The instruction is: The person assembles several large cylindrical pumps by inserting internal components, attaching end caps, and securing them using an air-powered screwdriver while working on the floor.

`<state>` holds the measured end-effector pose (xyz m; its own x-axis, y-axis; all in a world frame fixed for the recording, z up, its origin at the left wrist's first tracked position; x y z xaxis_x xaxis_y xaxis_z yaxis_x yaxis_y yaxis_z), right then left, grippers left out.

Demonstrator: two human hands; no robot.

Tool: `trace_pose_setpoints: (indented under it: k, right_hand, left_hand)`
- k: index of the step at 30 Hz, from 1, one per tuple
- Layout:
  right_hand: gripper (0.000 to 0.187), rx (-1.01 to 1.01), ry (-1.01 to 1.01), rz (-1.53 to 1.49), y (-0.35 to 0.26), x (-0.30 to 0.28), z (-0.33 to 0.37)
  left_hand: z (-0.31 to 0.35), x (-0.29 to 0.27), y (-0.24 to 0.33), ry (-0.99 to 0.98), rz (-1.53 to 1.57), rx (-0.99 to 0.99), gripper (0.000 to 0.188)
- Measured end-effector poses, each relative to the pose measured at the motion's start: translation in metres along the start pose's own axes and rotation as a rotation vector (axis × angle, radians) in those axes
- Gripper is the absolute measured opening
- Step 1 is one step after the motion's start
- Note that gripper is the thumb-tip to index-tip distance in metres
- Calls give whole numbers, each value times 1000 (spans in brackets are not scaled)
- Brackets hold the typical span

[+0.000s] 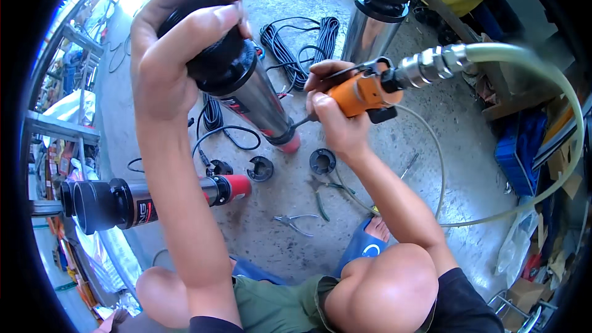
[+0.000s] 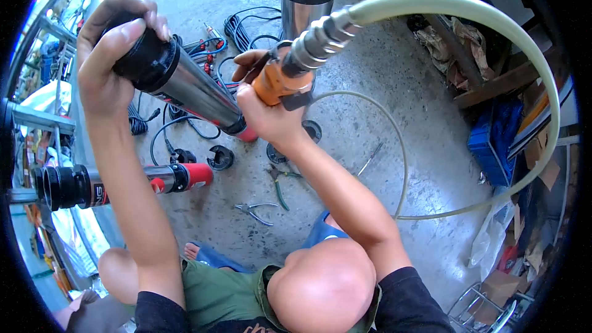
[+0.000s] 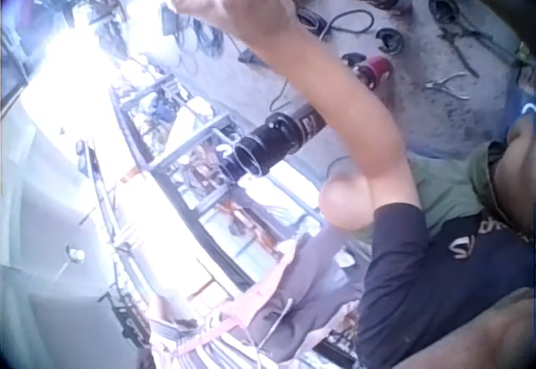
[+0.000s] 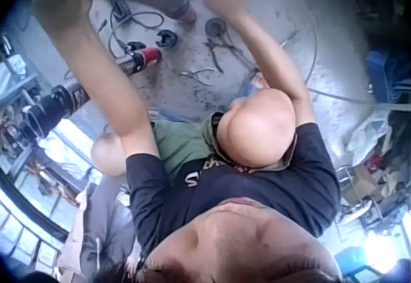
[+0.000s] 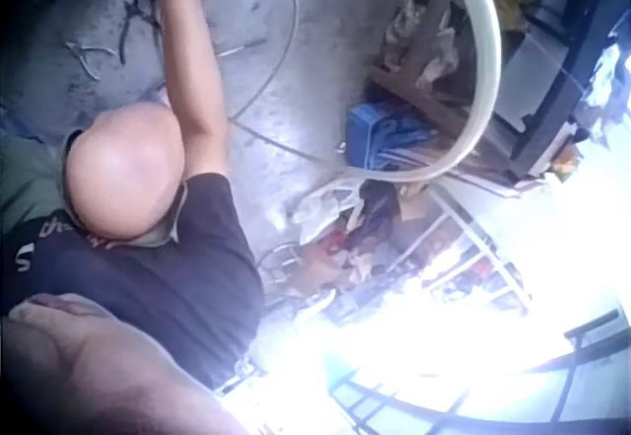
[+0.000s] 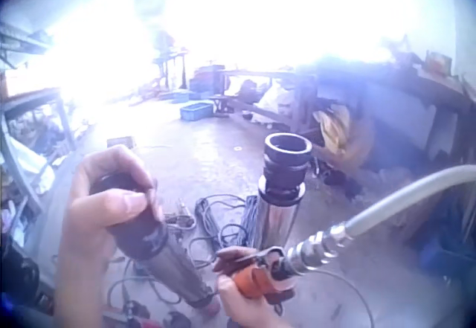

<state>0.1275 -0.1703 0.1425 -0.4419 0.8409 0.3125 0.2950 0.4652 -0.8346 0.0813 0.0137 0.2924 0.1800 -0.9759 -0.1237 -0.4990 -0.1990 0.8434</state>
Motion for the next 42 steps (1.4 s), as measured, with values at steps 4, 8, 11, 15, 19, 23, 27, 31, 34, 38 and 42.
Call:
trace_pose_setpoints:
  k: [4, 8, 11, 15, 19, 23, 27, 31, 34, 38, 42]
  right_hand:
    - [28, 42, -14, -91, 6, 8, 0]
    - [21, -10, -60, -52, -1, 13, -6]
    - [21, 3, -52, -46, 5, 11, -7]
    - [18, -39, -85, 21, 1, 19, -9]
    - [19, -74, -115, 73, -1, 14, -9]
    - [15, -89, -110, 25, -3, 22, -6]
    - [9, -89, -9, 35, -4, 19, -10]
    - [19, -95, -36, -72, -5, 21, -14]
    - [32, -32, -26, -59, -8, 11, -3]
    - [36, -70, 60, 5, -23, -17, 8]
    - [36, -61, 73, -30, -14, -6, 13]
  left_hand:
    - [1, -3, 2, -3, 4, -4, 30]
    - [0, -5, 1, -25, 6, 19, 30]
    - [1, -5, -1, -15, 24, 21, 30]
    - [0, -5, 0, 0, 61, 16, 30]
    - [0, -6, -2, -36, 62, 1, 29]
    - [1, -5, 0, 41, 57, 21, 28]
    - [-2, -2, 2, 4, 73, 27, 27]
    - [-4, -3, 2, -3, 64, 34, 27]
    - [1, -15, -4, 362, -121, 14, 26]
    - [-9, 4, 3, 706, -894, 271, 37]
    - [-31, 21, 3, 644, -1023, 238, 35]
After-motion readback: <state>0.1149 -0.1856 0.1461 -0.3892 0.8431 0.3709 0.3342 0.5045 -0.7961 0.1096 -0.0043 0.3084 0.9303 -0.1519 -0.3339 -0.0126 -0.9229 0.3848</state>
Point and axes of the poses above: each hand's wrist, its own z-axis away from the middle knuckle, its own x-axis out of the palm, y = z × x, the point moved 5 cm from there along -z, towards the middle knuckle, and after that the axes turned 3 degrees about y, right-handed, at the moved point
